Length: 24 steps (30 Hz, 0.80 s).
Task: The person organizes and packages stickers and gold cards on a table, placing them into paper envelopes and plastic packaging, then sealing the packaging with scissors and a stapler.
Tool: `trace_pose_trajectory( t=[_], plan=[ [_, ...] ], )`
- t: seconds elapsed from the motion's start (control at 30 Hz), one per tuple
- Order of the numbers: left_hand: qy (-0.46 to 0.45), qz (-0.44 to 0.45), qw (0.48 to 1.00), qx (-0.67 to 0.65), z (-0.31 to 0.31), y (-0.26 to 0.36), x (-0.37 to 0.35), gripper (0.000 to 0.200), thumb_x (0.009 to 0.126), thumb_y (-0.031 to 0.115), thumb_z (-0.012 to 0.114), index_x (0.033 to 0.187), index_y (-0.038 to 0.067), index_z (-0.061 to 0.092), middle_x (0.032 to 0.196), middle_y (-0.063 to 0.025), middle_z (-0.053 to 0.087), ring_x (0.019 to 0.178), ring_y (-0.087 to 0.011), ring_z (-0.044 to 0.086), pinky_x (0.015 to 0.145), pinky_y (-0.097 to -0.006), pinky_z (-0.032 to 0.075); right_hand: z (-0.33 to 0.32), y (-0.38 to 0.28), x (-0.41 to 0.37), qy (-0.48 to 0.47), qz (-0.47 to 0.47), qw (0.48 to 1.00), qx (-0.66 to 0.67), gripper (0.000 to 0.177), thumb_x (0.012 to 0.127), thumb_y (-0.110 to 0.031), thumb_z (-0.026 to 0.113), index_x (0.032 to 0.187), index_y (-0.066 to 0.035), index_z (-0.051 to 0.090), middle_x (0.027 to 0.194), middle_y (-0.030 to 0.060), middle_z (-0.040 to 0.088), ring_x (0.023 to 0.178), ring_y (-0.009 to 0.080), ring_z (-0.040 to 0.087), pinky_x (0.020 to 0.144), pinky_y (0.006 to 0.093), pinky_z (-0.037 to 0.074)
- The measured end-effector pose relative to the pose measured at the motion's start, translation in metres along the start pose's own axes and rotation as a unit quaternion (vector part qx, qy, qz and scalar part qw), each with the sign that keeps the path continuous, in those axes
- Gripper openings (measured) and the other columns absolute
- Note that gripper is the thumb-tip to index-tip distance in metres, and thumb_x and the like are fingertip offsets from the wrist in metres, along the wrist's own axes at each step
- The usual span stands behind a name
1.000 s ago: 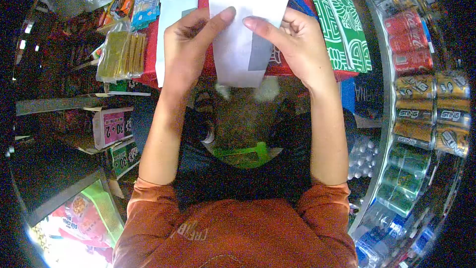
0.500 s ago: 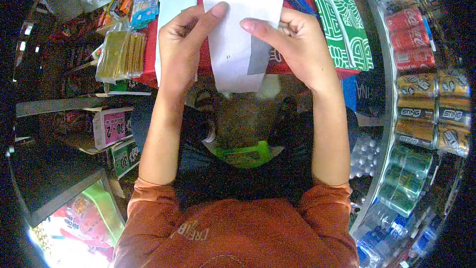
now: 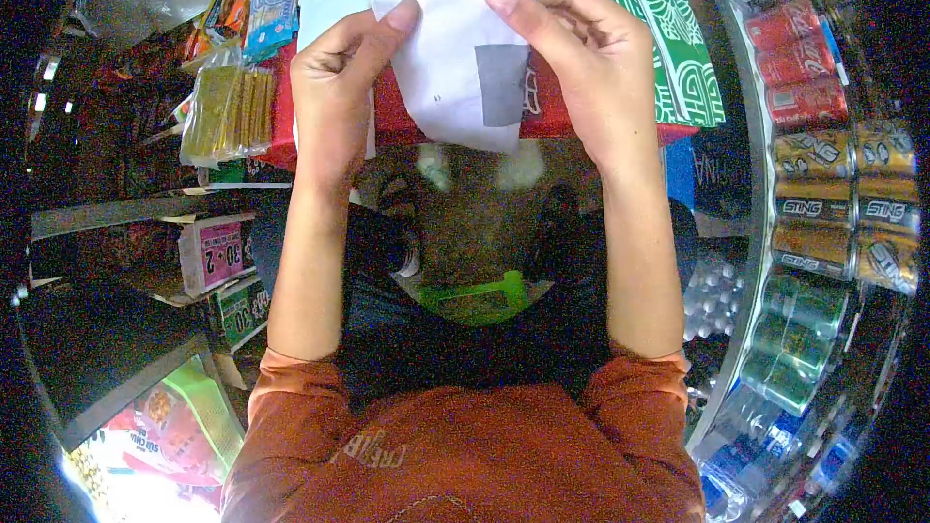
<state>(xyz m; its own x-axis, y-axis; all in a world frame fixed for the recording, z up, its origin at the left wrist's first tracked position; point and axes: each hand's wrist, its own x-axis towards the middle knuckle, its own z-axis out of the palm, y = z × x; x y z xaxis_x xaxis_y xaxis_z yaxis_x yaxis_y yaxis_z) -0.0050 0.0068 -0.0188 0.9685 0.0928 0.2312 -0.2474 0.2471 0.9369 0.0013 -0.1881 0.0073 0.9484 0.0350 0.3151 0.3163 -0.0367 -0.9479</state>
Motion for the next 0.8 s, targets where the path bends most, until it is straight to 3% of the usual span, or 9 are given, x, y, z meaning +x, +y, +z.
trace_pose_trajectory(
  t=[0.33, 0.43, 0.53, 0.57, 0.67, 0.77, 0.8],
  plan=[
    [-0.022, -0.011, 1.0, -0.009, 0.0, -0.001, -0.001, 0.017, 0.09, 0.014, 0.078, 0.098, -0.001, 0.076, 0.088, -0.0035, 0.074, 0.077, -0.0056, 0.065, 0.069, -0.0205, 0.05, -0.001, -0.007, -0.002, 0.057, -0.012, 0.998, -0.03, 0.015, 0.09, -0.013, 0.077, 0.099, -0.001, 0.077, 0.092, 0.0028, 0.074, 0.085, 0.0072, 0.065, 0.078, 0.0216, 0.05],
    [-0.06, -0.028, 0.998, -0.017, 0.002, 0.0, -0.001, 0.017, 0.091, 0.013, 0.078, 0.101, -0.001, 0.075, 0.09, -0.0044, 0.074, 0.08, -0.0063, 0.066, 0.071, -0.0211, 0.052, -0.004, -0.006, 0.0, 0.069, -0.028, 0.997, 0.016, 0.016, 0.09, -0.015, 0.078, 0.098, -0.001, 0.077, 0.092, 0.002, 0.074, 0.084, 0.0063, 0.064, 0.077, 0.0208, 0.049],
    [-0.125, -0.06, 0.99, 0.02, 0.0, 0.005, -0.003, 0.018, 0.091, 0.013, 0.077, 0.103, -0.001, 0.076, 0.093, -0.0043, 0.075, 0.083, -0.0069, 0.066, 0.075, -0.0224, 0.052, -0.007, -0.007, 0.003, 0.1, -0.019, 0.995, 0.022, 0.018, 0.091, -0.018, 0.076, 0.098, -0.002, 0.075, 0.074, -0.0072, 0.057, 0.065, 0.0015, 0.038, 0.059, 0.02, 0.029],
    [-0.143, -0.073, 0.987, 0.027, -0.001, 0.006, -0.004, 0.018, 0.091, 0.014, 0.077, 0.103, 0.0, 0.077, 0.094, -0.004, 0.075, 0.085, -0.0074, 0.066, 0.077, -0.0235, 0.051, -0.016, 0.002, 0.005, 0.107, -0.001, 0.993, 0.057, 0.02, 0.092, -0.018, 0.075, 0.1, 0.0, 0.073, 0.072, -0.0074, 0.054, 0.064, 0.002, 0.036, 0.058, 0.0212, 0.027],
    [-0.167, -0.08, 0.98, 0.069, -0.003, 0.0, -0.004, 0.018, 0.091, 0.016, 0.077, 0.1, 0.001, 0.078, 0.093, -0.0034, 0.075, 0.084, -0.0078, 0.065, 0.078, -0.0244, 0.05, -0.017, 0.0, 0.006, 0.121, 0.018, 0.988, 0.09, 0.024, 0.092, -0.021, 0.076, 0.105, -0.001, 0.073, 0.074, -0.0075, 0.056, 0.064, 0.0022, 0.037, 0.059, 0.0206, 0.027],
    [-0.157, -0.069, 0.982, 0.083, -0.001, 0.001, -0.004, 0.017, 0.091, 0.016, 0.077, 0.098, 0.0, 0.078, 0.091, -0.0032, 0.075, 0.082, -0.0073, 0.065, 0.076, -0.024, 0.05, -0.023, 0.002, 0.006, 0.069, 0.042, 0.994, 0.068, 0.03, 0.09, -0.025, 0.078, 0.109, -0.002, 0.073, 0.078, -0.0071, 0.059, 0.063, 0.0024, 0.036, 0.06, 0.0199, 0.028],
    [-0.15, -0.066, 0.983, 0.081, 0.0, 0.002, -0.004, 0.017, 0.091, 0.016, 0.077, 0.098, 0.0, 0.078, 0.09, -0.0032, 0.075, 0.081, -0.007, 0.064, 0.076, -0.0238, 0.05, -0.024, 0.003, 0.005, 0.028, 0.057, 0.996, 0.059, 0.029, 0.09, -0.022, 0.077, 0.111, -0.003, 0.073, 0.087, -0.0032, 0.064, 0.074, 0.0051, 0.047, 0.069, 0.0219, 0.036]
  ],
)
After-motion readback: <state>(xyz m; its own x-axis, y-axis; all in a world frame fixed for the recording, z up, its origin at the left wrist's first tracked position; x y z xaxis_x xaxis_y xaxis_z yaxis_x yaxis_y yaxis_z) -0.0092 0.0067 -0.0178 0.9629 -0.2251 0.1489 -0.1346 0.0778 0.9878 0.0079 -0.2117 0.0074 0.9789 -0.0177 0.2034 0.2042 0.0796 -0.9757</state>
